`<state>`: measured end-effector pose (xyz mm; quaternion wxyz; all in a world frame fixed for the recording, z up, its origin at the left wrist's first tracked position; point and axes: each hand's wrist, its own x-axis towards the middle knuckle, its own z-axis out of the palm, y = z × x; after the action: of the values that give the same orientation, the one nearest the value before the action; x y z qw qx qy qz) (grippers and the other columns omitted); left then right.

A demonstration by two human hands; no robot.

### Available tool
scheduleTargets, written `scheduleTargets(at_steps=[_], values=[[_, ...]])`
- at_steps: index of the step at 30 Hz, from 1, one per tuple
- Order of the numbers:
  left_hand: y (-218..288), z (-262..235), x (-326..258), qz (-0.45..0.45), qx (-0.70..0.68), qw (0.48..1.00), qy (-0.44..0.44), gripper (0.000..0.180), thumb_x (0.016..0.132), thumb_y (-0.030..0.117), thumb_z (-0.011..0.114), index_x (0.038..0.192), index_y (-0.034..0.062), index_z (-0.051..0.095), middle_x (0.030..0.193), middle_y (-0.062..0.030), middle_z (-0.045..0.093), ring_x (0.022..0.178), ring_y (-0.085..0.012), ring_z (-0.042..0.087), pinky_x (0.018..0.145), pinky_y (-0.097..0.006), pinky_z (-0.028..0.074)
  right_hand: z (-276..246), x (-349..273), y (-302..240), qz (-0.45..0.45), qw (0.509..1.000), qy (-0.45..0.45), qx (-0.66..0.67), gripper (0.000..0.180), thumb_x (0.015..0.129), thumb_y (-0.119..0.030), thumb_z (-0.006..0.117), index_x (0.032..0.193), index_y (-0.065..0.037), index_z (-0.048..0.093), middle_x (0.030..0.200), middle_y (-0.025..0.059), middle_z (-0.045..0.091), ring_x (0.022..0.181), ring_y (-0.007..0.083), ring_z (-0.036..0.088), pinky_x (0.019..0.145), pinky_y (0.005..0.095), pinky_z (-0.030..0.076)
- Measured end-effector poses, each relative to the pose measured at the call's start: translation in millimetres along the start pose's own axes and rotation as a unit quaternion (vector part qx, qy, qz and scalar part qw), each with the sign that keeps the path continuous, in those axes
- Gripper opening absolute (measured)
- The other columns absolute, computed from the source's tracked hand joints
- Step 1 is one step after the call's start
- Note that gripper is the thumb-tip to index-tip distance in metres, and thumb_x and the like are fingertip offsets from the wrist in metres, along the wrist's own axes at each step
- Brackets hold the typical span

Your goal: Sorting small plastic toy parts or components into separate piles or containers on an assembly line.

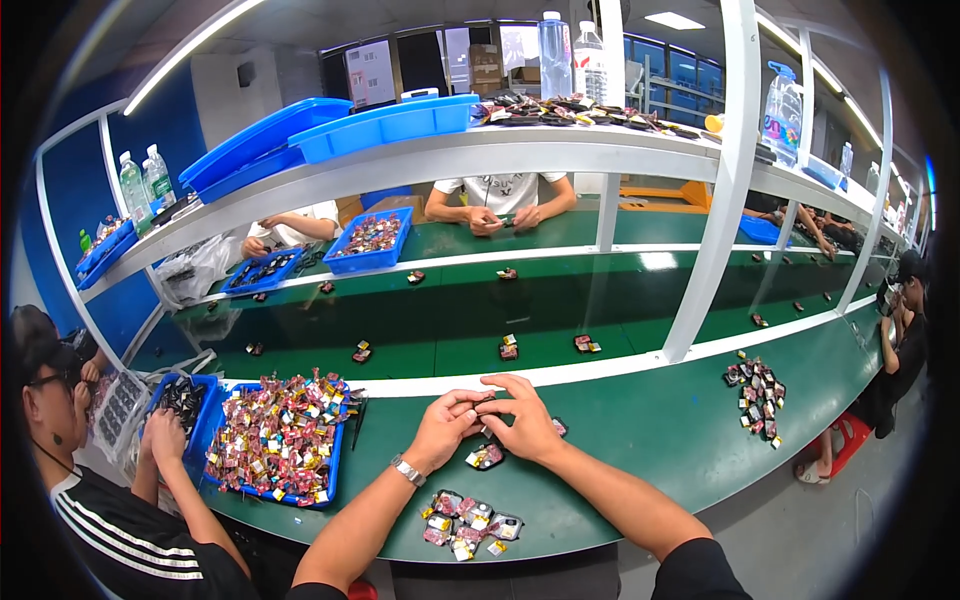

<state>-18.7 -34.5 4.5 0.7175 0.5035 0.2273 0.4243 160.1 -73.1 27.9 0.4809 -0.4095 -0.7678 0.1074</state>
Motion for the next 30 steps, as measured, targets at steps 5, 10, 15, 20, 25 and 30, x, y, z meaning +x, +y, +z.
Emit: scheduleTargets(at_steps=[5, 10, 15, 20, 25, 30], values=[[0, 2, -1, 0.022, -0.024, 0.999, 0.006, 0.026, 0.097, -0.001, 0.048, 0.123, 0.0008, 0.048, 0.122, -0.0117, 0.058, 0.108, -0.0165, 0.061, 0.09, -0.03, 0.054, 0, -3, -3, -0.002, 1.0, -0.009, -0.015, 0.026, 0.077, -0.007, 0.07, 0.102, -0.006, 0.069, 0.13, 0.0118, 0.054, 0.124, 0.031, 0.047, 0.103, 0.0402, 0.04], [1, 0, 1, 0.007, -0.026, 1.0, 0.005, 0.027, 0.096, 0.001, 0.05, 0.123, 0.0022, 0.047, 0.122, -0.0113, 0.059, 0.11, -0.0182, 0.06, 0.092, -0.033, 0.053, -2, 2, -4, -0.028, 0.997, 0.054, -0.037, 0.021, 0.075, 0.0, 0.069, 0.096, -0.005, 0.067, 0.107, 0.0096, 0.06, 0.101, 0.0277, 0.058, 0.082, 0.0359, 0.051], [3, 6, 0, -0.007, -0.033, 0.999, 0.015, 0.028, 0.096, 0.002, 0.051, 0.124, 0.0025, 0.047, 0.119, -0.0104, 0.06, 0.108, -0.0171, 0.06, 0.091, -0.031, 0.054, 3, -1, 1, -0.066, 0.992, 0.058, -0.089, 0.016, 0.076, -0.004, 0.069, 0.092, -0.005, 0.067, 0.099, 0.0077, 0.06, 0.093, 0.0256, 0.06, 0.077, 0.0346, 0.053], [2, 3, -2, -0.005, -0.035, 0.999, 0.009, 0.028, 0.096, 0.003, 0.052, 0.124, 0.0029, 0.048, 0.119, -0.0094, 0.06, 0.107, -0.016, 0.061, 0.089, -0.029, 0.054, 6, 0, -5, -0.058, 0.992, 0.067, -0.092, 0.015, 0.076, -0.004, 0.069, 0.092, -0.004, 0.068, 0.097, 0.0077, 0.06, 0.092, 0.0257, 0.06, 0.076, 0.0348, 0.053], [7, 9, -2, -0.014, -0.029, 0.999, 0.016, 0.026, 0.097, 0.004, 0.051, 0.123, 0.002, 0.049, 0.119, -0.0089, 0.06, 0.106, -0.014, 0.061, 0.086, -0.027, 0.054, 6, 0, -4, -0.067, 0.99, 0.074, -0.1, 0.015, 0.077, -0.005, 0.069, 0.092, -0.004, 0.068, 0.096, 0.0078, 0.06, 0.088, 0.0255, 0.06, 0.075, 0.0358, 0.053], [2, 10, -2, 0.004, 0.022, 0.998, 0.055, 0.023, 0.096, 0.005, 0.053, 0.119, 0.0017, 0.051, 0.113, -0.0078, 0.063, 0.1, -0.0122, 0.062, 0.082, -0.025, 0.054, 9, 0, -4, -0.063, 0.99, 0.077, -0.104, 0.014, 0.078, -0.005, 0.07, 0.091, -0.004, 0.067, 0.095, 0.0074, 0.06, 0.086, 0.0255, 0.061, 0.074, 0.0353, 0.053]])
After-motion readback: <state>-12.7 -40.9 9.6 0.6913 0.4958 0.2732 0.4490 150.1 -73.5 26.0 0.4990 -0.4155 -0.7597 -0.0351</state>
